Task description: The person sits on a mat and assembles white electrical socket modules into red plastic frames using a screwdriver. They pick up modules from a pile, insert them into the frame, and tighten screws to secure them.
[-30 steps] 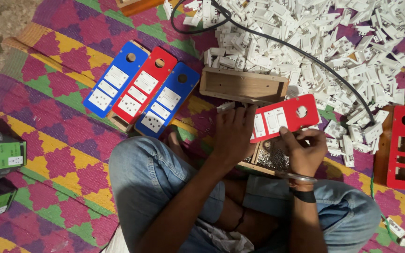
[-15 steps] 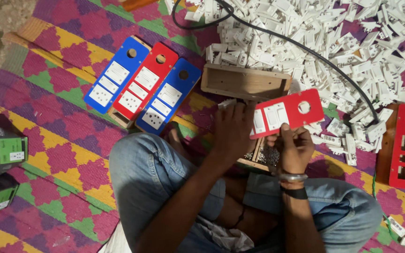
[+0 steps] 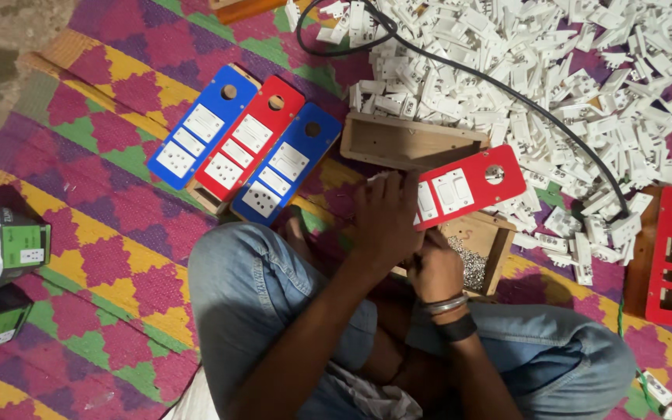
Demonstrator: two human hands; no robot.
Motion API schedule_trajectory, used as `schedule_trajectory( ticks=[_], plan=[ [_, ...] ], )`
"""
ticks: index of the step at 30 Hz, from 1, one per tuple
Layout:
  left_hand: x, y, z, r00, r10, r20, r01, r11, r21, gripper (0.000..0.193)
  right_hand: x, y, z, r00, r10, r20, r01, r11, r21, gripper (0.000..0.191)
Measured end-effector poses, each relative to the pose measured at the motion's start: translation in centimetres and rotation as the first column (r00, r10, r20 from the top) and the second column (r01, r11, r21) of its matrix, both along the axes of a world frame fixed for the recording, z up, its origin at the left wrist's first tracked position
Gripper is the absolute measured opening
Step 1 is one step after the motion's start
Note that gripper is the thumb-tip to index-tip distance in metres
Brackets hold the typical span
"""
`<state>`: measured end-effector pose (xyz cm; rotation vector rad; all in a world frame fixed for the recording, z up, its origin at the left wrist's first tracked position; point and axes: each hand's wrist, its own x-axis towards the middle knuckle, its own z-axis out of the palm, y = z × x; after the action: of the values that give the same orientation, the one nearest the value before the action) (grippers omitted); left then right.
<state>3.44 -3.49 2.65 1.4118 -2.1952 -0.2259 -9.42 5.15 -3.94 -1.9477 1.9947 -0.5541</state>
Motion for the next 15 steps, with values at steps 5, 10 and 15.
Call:
schedule_trajectory(
  ticks=[5, 10, 15],
  plan=[
    [0.2, -0.1, -0.1, 1.0, 0.003, -0.003, -0.003, 1.0, 0.029, 0.074, -1.0, 0.3, 0.8, 0.916, -0.271, 0.295, 0.163, 0.925, 0.344, 0.014],
    [0.1, -0.3, -0.1, 0.999, -0.023, 0.022, 0.022, 0.999, 0.029, 0.078, -3.6, 0.2, 2.6, 0.509, -0.249, 0.824, 0.181, 0.967, 0.18, 0.018],
    [-0.2, 0.2, -0.2, 0.997, -0.073, 0.032, 0.072, 0.997, 0.028, 0.08, -6.0, -0.1, 4.1, 0.181, -0.371, 0.911, 0.323, 0.897, 0.301, 0.017]
  ],
)
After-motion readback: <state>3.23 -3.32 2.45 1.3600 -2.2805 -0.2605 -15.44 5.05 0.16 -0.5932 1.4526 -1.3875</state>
